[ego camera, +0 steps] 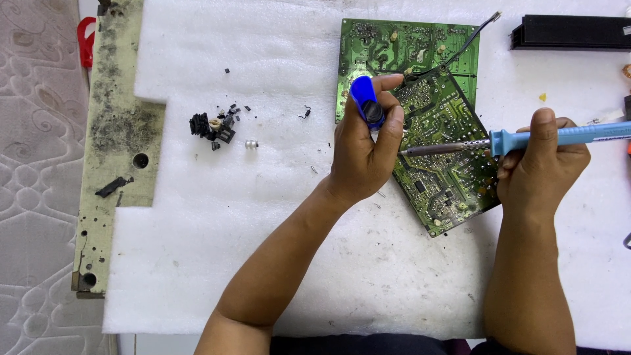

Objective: Using a soldering iron and a desoldering pump to remove solder from joints on a green circuit board.

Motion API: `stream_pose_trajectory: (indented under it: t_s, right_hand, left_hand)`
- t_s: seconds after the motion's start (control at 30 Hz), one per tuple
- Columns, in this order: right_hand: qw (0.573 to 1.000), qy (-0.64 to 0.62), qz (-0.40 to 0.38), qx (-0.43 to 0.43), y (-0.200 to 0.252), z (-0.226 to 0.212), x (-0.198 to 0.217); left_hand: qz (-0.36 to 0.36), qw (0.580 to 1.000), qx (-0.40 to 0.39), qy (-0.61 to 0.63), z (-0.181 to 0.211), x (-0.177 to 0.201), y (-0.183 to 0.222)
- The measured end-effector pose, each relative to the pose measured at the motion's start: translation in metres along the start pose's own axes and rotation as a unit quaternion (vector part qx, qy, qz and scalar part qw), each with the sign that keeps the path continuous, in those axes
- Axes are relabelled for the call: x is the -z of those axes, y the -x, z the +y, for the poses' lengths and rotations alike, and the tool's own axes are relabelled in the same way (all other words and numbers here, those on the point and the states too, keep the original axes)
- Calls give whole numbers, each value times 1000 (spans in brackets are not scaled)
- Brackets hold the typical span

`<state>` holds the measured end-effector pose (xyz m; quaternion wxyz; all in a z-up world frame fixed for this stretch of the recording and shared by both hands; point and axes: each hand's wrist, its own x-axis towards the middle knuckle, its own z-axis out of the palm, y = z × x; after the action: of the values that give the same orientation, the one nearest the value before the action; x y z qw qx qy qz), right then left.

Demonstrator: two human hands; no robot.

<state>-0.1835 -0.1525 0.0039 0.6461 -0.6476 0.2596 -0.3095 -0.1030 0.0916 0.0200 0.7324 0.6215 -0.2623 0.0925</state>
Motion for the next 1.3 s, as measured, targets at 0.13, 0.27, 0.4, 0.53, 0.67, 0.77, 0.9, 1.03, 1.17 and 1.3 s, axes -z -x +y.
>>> stream_pose_trajectory:
  t_s: [0.13,0.27,0.4,0.53,0.67,0.77,0.9,1.03,1.17,1.3]
  right_hand:
    - [1000,10,13,-8,2,-4,-3]
    - [1000,13,12,1,0,0,2]
    - [1000,16,-6,27,-5,9,8]
    - [1000,10,1,25,-9,11,7]
    - [1000,3,25,-6,-11,7,5]
    - [999,-9,32,5,-11,7,11]
    - [997,-63,48,10,-8,-20,16]
    - [976,-136,148,-85,17,-41,25]
    - [944,-187,256,-92,60,-34,34]
    - [927,-213,271,-150,77,-26,32]
  left_hand:
    - [1,1000,2,2,0,1,0]
    - [7,1000,-1,-3,0,0,0]
    - [1,1000,2,-3,-1,0,1]
    - [1,1000,1,8,1,3,-3]
    - [20,1000,17,2,18,22,-23]
    - [23,990,5,-140,18,35,-37]
    - [-54,927,47,-369,-27,44,-39]
    - [-141,895,106,-410,-34,40,-36]
    - [-190,881,139,-410,-38,34,-36]
    - [-186,887,142,-398,-40,31,-34]
